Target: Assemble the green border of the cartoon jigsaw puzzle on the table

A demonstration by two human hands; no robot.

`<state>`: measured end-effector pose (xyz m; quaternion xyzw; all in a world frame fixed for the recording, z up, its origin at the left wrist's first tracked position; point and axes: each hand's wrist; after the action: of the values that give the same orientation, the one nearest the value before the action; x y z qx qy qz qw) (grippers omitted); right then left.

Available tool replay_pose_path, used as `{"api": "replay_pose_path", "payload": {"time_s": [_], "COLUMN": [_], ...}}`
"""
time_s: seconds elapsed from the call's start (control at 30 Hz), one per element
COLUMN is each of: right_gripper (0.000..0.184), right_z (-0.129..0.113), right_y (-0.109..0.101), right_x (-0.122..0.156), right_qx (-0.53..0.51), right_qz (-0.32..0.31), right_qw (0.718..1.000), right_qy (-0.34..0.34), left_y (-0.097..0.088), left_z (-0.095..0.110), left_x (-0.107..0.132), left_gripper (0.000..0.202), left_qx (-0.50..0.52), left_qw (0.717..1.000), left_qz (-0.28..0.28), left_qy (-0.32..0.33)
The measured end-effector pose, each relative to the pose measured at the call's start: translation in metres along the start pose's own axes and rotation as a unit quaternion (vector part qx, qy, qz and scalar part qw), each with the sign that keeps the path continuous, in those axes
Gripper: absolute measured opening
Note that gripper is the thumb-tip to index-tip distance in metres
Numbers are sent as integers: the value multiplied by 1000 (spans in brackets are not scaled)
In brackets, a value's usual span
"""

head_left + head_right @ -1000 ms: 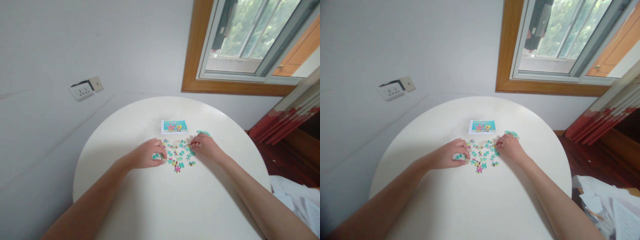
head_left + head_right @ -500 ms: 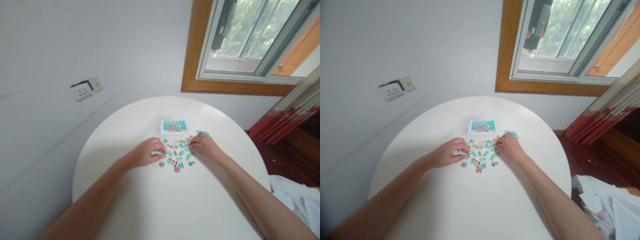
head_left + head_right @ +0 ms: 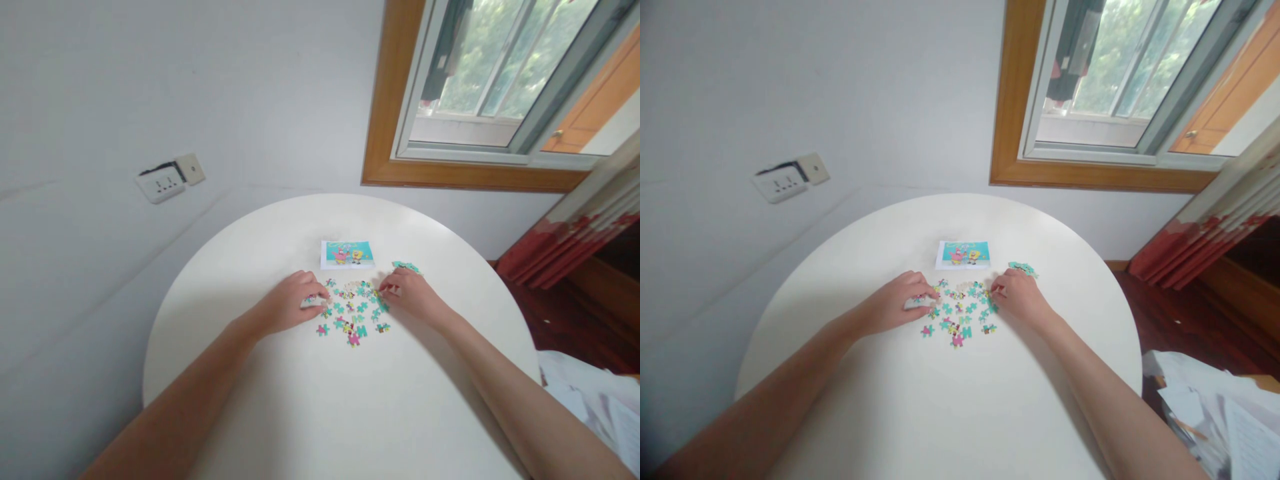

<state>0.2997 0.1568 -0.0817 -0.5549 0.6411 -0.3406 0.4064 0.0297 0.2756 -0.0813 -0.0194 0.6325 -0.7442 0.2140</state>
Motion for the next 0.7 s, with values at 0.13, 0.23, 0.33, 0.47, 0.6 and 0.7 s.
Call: {"api": "replay_pose_path", "payload": {"time_s": [0.13, 0.23, 0.33, 0.47, 0.6, 0.7], "right_gripper": [15, 13, 15, 22, 29, 25], "right_z": [1, 2, -1, -17, -33, -39], "right_y": [0, -1, 0, 11, 26, 33], "right_x": [0, 1, 1, -3, -8, -10], "right_qx": [-8, -18, -25, -12, 52, 81], "right_qz": [-2, 4, 24, 36, 32, 49], "right_qw": [1000, 1000, 999, 996, 990, 987], "right_qy": [6, -1, -25, -86, -128, -128], "left_y": [2, 3, 3, 2, -1, -1], "left_z": [-1, -1, -1, 0, -3, -6], "left_x": [-1, -1, -2, -1, 1, 2], "left_gripper": [17, 16, 15, 15, 18, 19], "left_qx": [-11, -14, -9, -10, -18, -24], "left_qw": [1000, 1000, 1000, 1000, 1000, 1000], "left_qz": [1, -1, 1, 4, 4, -6], "left_qy": [-2, -3, 1, 1, -4, -4]}}
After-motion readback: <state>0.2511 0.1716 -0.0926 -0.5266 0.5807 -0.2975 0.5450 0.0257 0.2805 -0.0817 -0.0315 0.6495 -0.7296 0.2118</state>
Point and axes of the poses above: each hand's wrist, its own x-axis away from the middle knuckle, its own y-axis out of the palm, z = x × y, and after that the axes turned 9 degrees about -x, right-handed
